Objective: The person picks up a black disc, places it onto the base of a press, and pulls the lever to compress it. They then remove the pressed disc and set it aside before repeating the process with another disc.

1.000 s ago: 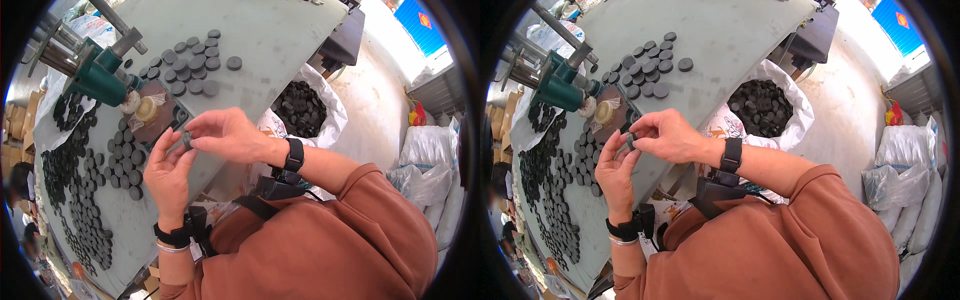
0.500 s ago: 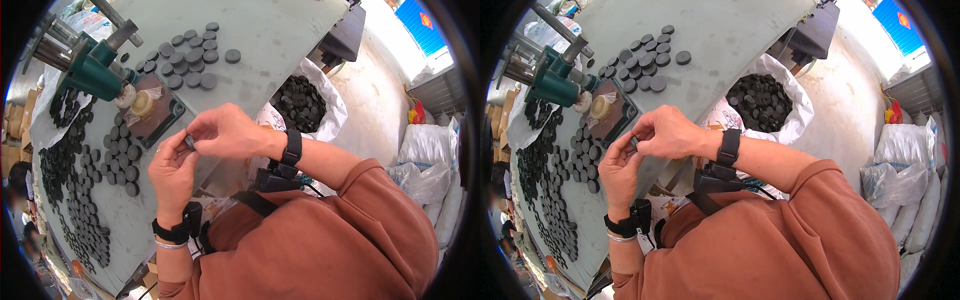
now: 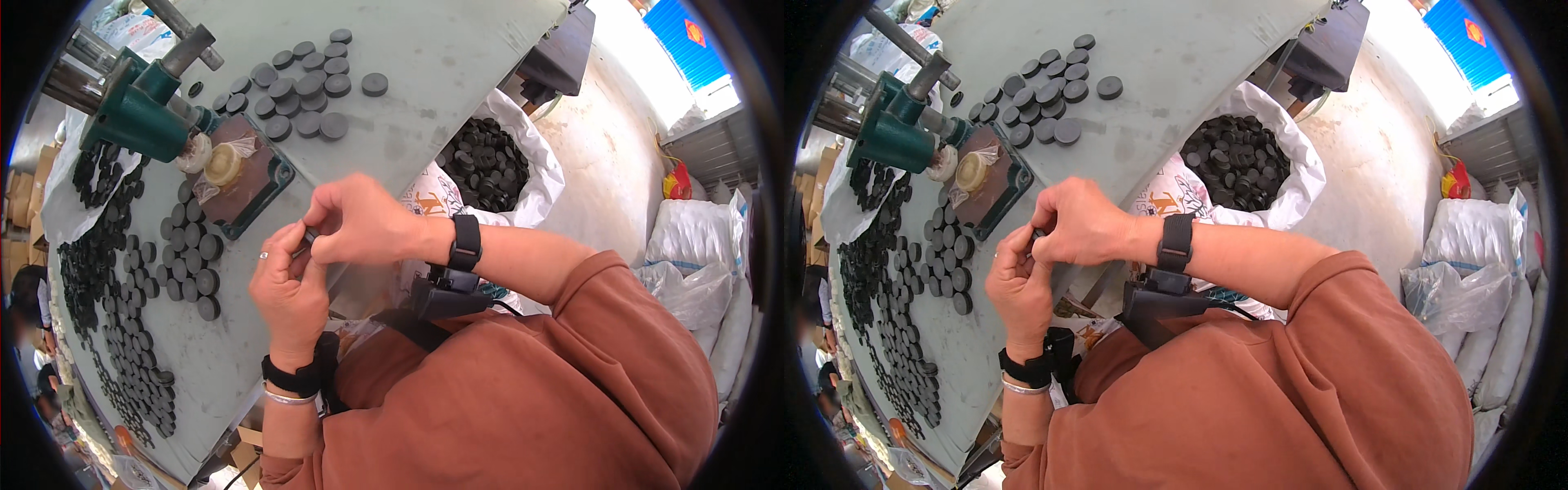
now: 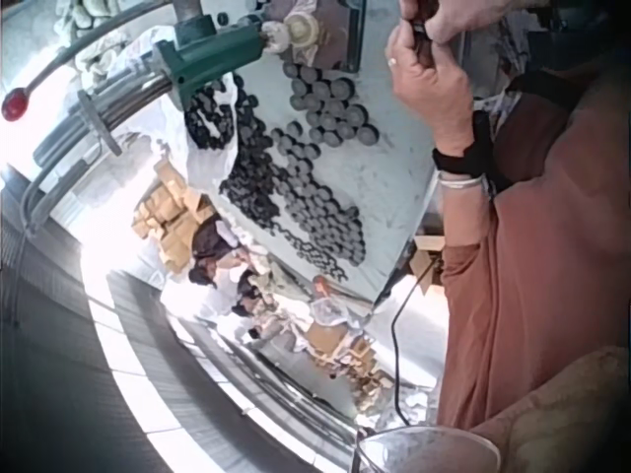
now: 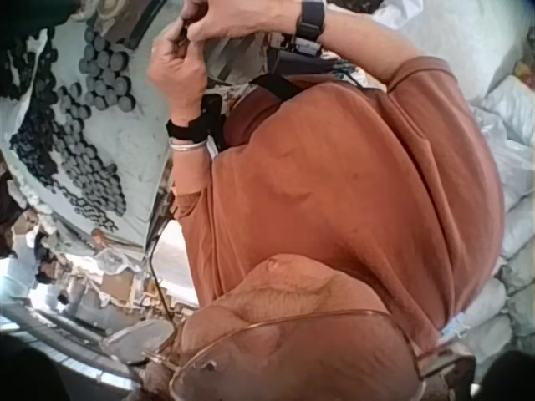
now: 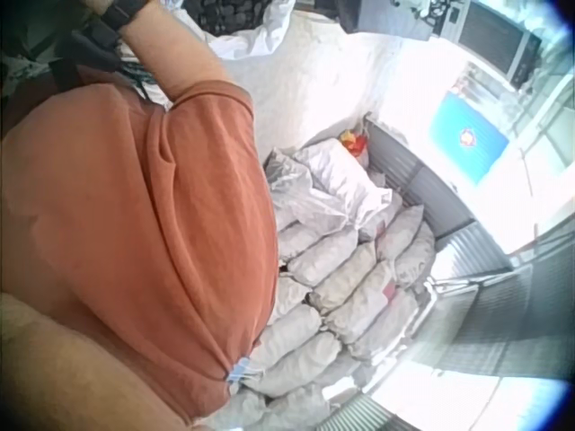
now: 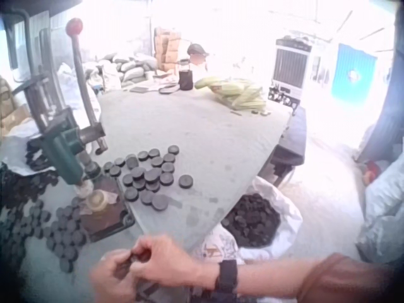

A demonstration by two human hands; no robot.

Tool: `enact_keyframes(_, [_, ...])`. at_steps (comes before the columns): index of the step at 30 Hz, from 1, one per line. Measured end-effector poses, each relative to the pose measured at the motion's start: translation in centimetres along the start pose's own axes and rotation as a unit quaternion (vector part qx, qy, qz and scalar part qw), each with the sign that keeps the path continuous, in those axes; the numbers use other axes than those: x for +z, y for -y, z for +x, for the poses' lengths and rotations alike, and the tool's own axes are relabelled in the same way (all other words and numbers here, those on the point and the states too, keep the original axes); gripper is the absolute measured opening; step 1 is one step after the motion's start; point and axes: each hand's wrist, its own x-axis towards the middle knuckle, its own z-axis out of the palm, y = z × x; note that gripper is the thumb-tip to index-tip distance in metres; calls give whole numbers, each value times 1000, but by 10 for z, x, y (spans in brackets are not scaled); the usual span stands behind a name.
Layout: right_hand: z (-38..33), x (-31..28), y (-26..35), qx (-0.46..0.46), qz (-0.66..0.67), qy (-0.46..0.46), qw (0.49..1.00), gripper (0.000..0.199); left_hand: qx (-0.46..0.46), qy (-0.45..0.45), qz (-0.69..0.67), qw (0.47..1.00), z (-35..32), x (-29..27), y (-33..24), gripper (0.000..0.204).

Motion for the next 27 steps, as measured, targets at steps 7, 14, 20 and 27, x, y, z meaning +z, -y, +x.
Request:
enact_keyframes(7, [-4,7,1,-28,-18,-38,999,29,-8,-4,12,1000,0,0,3,29])
enact_keyframes(14, [-2,-9,-2,-1,72,30,997,34,-147,-15,-184,972,6,-10,-4,37])
enact_keyframes(20, [-1,-12,-2,4,45,44,998,36,-163,4,-206,965,6,-10,-6,41])
enact_keyframes(27, [5,-9,-2,-25,-21,41,999,41,-159,2,-176,972,7,-9,-7,42])
